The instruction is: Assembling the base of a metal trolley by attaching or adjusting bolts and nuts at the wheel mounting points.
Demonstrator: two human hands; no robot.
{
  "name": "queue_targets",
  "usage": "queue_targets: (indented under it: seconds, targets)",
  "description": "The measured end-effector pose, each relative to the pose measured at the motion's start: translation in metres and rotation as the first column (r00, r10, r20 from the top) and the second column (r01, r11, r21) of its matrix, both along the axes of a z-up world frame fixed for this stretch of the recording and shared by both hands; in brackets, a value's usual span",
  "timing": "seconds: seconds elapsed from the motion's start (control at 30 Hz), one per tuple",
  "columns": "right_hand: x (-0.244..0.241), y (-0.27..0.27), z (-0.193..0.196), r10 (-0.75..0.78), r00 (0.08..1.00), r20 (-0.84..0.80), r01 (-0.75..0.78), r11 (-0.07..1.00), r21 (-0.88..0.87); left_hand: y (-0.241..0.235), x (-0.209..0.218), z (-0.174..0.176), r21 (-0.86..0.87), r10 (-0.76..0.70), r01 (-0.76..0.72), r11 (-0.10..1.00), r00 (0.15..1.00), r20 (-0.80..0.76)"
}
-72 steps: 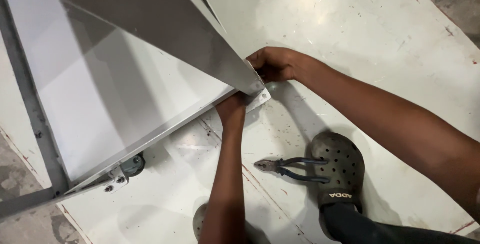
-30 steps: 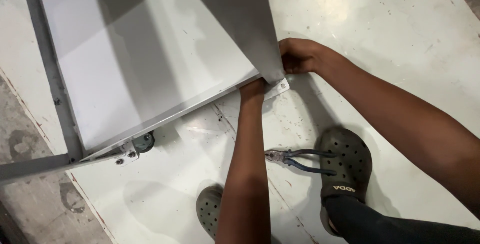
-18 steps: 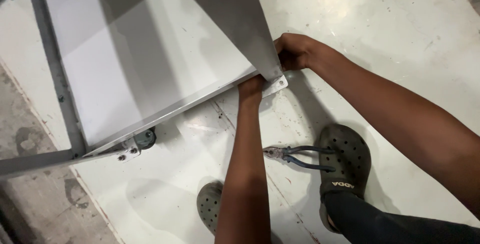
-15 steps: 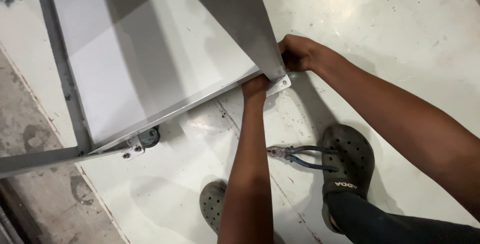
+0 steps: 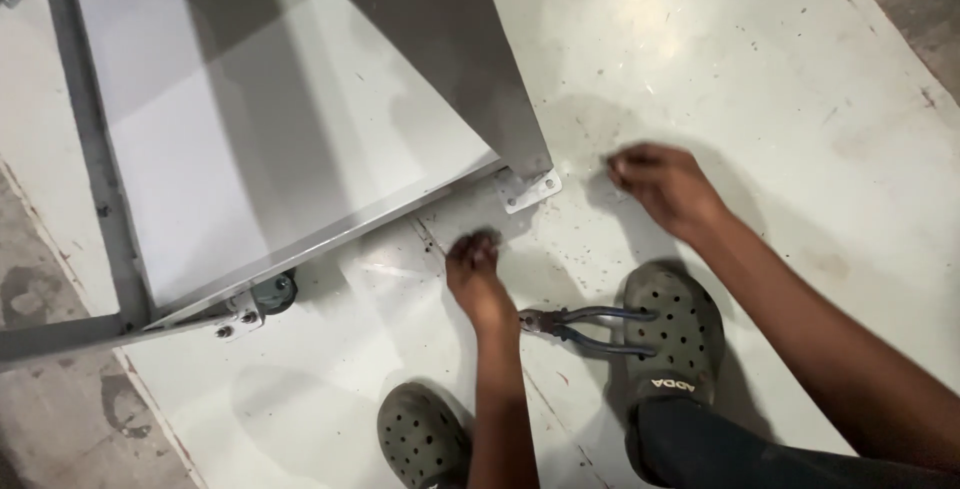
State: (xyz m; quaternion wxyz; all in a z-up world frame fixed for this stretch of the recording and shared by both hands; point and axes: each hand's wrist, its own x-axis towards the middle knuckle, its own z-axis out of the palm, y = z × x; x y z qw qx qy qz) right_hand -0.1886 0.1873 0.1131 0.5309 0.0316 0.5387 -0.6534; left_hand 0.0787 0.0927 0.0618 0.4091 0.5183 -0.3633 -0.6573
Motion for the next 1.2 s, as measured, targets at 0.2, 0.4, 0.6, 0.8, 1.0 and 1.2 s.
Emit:
queue_targets:
  seconds: [0.2,0.4,0.6,0.8,1.0,1.2]
  targets:
    - [0.068,0.055,0.046,0.338,0.906,-0.254,-0.260,0.919,0.295,0.041,-0.015,0.130,0.203,-0.152,0.151,0.967,0.988,-0.009]
    - [0.093,0.066,0.070,0.285,0.889,-0.359,-0.275,0.958,0.081,0.058,-0.014,0.123,0.112,-0.342,0.358,0.927,0.929,-0.143]
    - [0.099,0.060,0.103,0.292,0.725,-0.624,-0.327,0.943,0.061,0.060,-0.018,0.130,0.089,-0.375,0.384,0.919,0.921,-0.103]
    - [0.108,0.074,0.107,0.177,0.631,-0.755,-0.301,0.953,-0.027,0.069,-0.022,0.158,0.027,-0.424,0.425,0.905,0.905,-0.026]
    - [0.111,0.085,0.088,0.175,0.905,-0.389,-0.194,0.981,-0.010,0.080,-0.017,0.158,-0.009,-0.441,0.443,0.897,0.892,-0.095]
    - [0.116,0.083,0.089,0.017,0.987,-0.160,-0.033,0.995,-0.096,0.075,-0.020,0.176,0.052,-0.325,0.350,0.935,0.908,-0.264]
